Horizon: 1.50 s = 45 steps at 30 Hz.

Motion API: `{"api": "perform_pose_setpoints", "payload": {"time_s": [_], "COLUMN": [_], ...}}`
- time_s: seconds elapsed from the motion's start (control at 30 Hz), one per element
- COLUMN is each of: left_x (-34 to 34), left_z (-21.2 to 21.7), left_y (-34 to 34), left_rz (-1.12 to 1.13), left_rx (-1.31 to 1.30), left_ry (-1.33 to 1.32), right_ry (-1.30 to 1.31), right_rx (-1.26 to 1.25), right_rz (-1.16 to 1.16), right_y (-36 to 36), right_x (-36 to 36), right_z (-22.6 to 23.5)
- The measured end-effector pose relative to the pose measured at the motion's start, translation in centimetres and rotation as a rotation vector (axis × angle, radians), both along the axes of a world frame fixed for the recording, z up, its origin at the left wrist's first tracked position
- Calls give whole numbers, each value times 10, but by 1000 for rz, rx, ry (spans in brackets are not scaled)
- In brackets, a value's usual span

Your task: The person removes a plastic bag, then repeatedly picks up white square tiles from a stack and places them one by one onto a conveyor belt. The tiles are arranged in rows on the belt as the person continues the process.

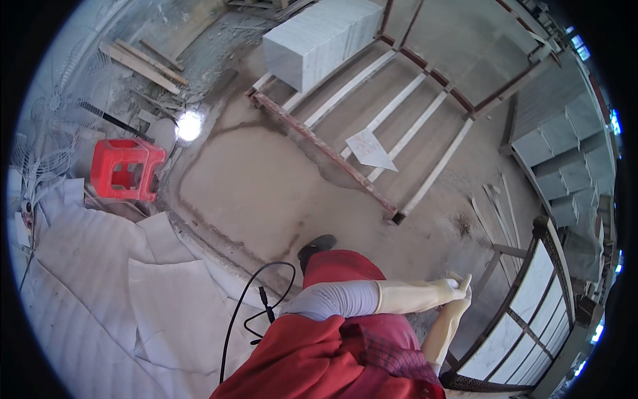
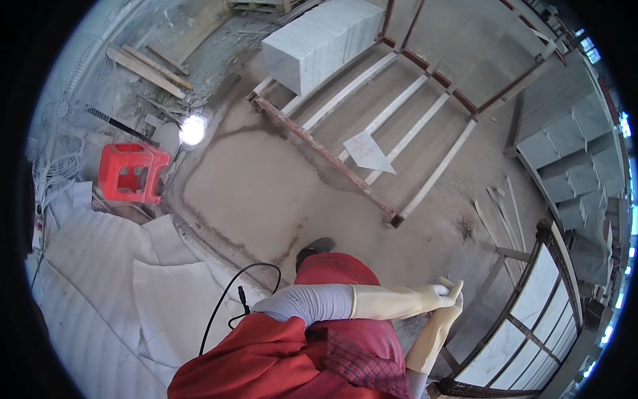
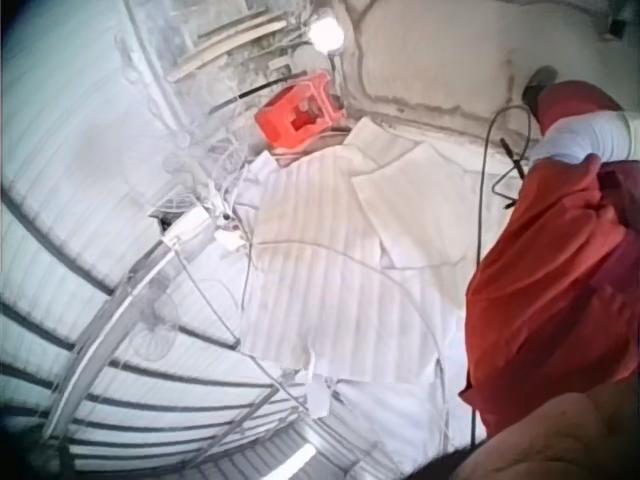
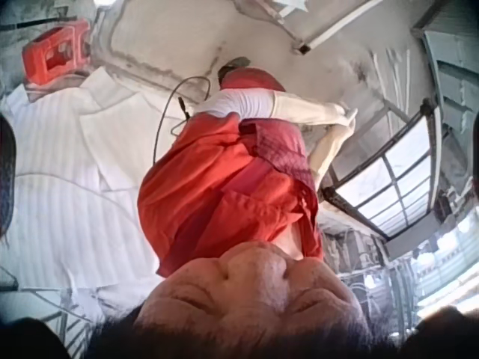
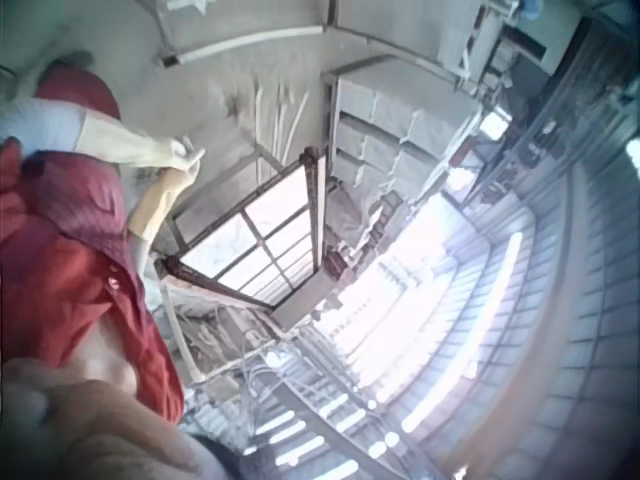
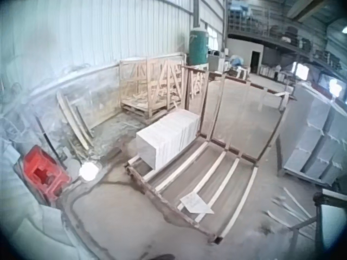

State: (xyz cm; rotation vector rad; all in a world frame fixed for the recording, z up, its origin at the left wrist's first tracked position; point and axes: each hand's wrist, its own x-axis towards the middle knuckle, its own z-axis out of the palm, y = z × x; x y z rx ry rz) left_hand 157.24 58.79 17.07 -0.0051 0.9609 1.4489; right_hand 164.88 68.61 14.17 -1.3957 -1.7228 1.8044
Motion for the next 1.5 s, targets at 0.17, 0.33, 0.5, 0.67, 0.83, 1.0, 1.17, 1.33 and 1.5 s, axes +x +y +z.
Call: {"api": "perform_pose_setpoints", "payload": {"time_s": [0.17,0.33,0.5,0.67,0.83,1.0,1.17,1.33,1.5], "left_x": [-26,-22,-14,-45,-50,-31,-2,41,92], "left_z": [-9,-16,-17,50,75,60,52,44,45], "left_y": [-34,-31,15,-17,-38,-18,-1,0,0], "left_rz": [136,169,353,476,231,49,-82,-185,-222], "left_rx": [-6,12,-1,33,34,20,7,-27,-120], "left_ry": [86,253,539,499,440,393,366,315,273], "right_ry": [64,-118,-101,-107,-118,-135,-181,-239,-290], "right_rx": [-6,316,314,290,278,269,253,241,223], "right_rz": [-56,-5,98,169,231,231,150,7,-164], "right_y": [-14,-63,-136,-143,-143,-130,-107,-87,-80], "right_x": [-36,-68,-114,-121,-125,-109,-70,-14,50], "right_z": [-53,-40,33,38,39,38,37,36,34]}}
